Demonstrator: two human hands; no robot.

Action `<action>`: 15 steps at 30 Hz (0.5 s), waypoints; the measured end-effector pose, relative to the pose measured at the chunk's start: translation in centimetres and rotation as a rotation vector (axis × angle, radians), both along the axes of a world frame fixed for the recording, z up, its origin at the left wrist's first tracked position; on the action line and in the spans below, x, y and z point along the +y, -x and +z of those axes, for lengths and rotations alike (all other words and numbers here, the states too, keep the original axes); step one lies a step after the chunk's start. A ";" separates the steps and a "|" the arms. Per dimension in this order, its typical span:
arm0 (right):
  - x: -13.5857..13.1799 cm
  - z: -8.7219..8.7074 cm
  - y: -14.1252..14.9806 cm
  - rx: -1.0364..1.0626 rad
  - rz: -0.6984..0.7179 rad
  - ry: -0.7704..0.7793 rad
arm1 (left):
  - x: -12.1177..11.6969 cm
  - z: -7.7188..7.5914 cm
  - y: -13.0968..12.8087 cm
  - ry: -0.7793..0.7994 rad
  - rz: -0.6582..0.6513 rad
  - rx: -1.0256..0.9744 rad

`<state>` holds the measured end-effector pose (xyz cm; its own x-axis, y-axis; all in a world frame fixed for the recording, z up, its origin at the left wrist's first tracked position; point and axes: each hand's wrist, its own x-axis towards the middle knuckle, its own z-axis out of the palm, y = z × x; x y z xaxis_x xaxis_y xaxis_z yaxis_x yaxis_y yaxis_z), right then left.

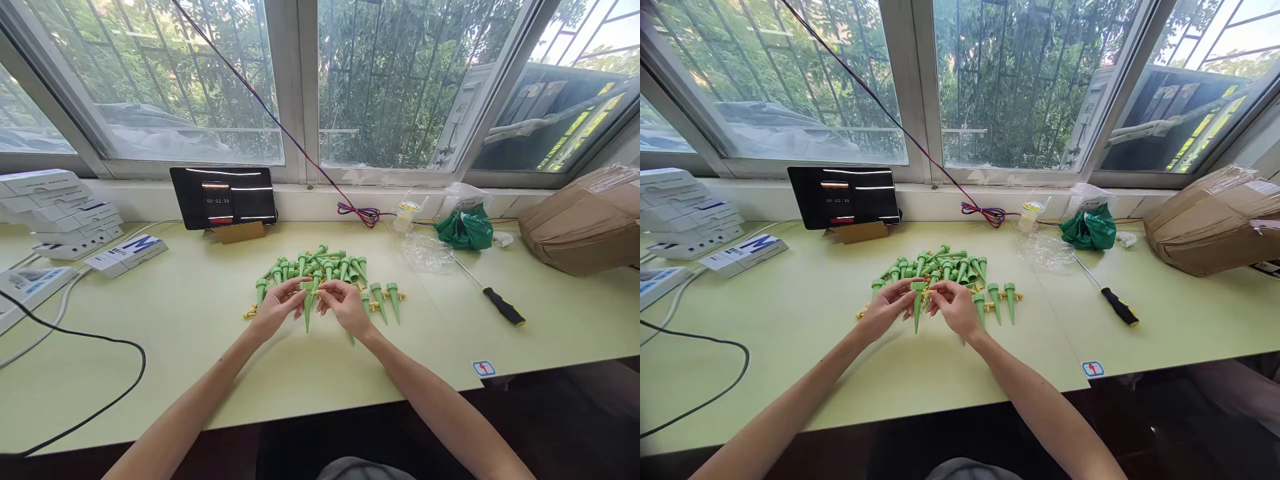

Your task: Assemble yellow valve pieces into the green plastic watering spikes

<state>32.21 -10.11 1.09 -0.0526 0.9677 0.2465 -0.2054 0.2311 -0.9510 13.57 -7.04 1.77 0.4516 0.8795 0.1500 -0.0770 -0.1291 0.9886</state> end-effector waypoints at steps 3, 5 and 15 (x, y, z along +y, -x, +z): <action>0.0 0.0 0.0 -0.021 -0.010 -0.016 | 0.0 0.0 0.0 -0.010 0.002 0.013; -0.1 0.0 0.0 -0.038 -0.015 -0.024 | 0.1 0.0 0.0 -0.020 0.005 0.025; 0.1 -0.3 -0.1 -0.098 -0.034 -0.047 | -0.2 0.3 -0.4 -0.040 0.004 0.057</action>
<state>32.35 -10.04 0.83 -0.0463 0.9567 0.2874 -0.1037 0.2815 -0.9539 13.94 -7.19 2.07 0.4568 0.8752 0.1591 -0.0205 -0.1684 0.9855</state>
